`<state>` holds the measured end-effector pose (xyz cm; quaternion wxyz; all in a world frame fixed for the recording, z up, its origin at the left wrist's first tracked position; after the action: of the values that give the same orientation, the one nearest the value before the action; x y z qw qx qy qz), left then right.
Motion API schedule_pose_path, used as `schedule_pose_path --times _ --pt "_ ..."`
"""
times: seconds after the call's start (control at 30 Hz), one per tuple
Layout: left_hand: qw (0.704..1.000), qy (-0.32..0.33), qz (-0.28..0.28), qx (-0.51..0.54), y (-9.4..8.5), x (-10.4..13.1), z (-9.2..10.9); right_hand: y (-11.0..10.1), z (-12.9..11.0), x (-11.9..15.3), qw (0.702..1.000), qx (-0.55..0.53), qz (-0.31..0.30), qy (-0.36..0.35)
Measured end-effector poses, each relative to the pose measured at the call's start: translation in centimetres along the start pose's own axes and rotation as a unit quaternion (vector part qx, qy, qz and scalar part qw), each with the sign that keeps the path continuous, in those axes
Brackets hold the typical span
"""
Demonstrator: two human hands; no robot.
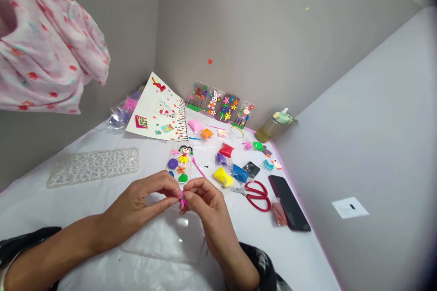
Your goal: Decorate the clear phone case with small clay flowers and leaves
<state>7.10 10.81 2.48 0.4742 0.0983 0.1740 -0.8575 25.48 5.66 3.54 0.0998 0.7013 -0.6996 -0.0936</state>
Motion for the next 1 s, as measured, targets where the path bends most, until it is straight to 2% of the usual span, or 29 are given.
schedule_pose_path --times 0.23,0.4,0.6,0.7,0.77,0.9,1.0 --pt "1.000 0.029 0.001 -0.008 0.0 -0.2 0.3 0.2 0.0 -0.1 1.000 -0.013 0.011 0.008" --pt "1.000 0.025 -0.003 -0.003 0.1 0.0 0.0 0.1 0.1 0.0 1.000 -0.013 0.005 0.003" --pt "0.999 0.013 0.036 -0.011 -0.2 -0.2 0.4 0.0 0.3 0.1 0.999 -0.044 0.002 0.021" --pt "0.999 0.012 0.038 -0.011 -0.1 -0.1 0.4 0.0 0.4 0.0 0.999 -0.046 0.002 0.024" --pt "0.999 -0.004 0.029 -0.014 -0.2 0.0 0.2 -0.1 0.3 0.0 0.999 -0.040 0.010 0.018" --pt "0.996 -0.080 0.029 -0.032 -0.7 -0.1 -0.3 -0.2 0.1 0.0 0.999 -0.026 0.023 0.002" --pt "0.993 -0.116 0.026 -0.016 -1.0 -0.5 0.1 -0.2 -0.2 0.1 1.000 -0.008 0.021 -0.007"
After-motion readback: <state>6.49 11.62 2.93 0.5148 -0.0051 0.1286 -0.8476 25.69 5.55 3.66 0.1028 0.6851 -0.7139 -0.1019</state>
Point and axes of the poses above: each hand's wrist, its own x-axis away from the middle knuckle, its own y-axis out of the palm, z = x × y, the point moved 3 cm from there along -x, towards the middle knuckle, and after that the axes turned 6 degrees about -y, right-handed, at the moved point
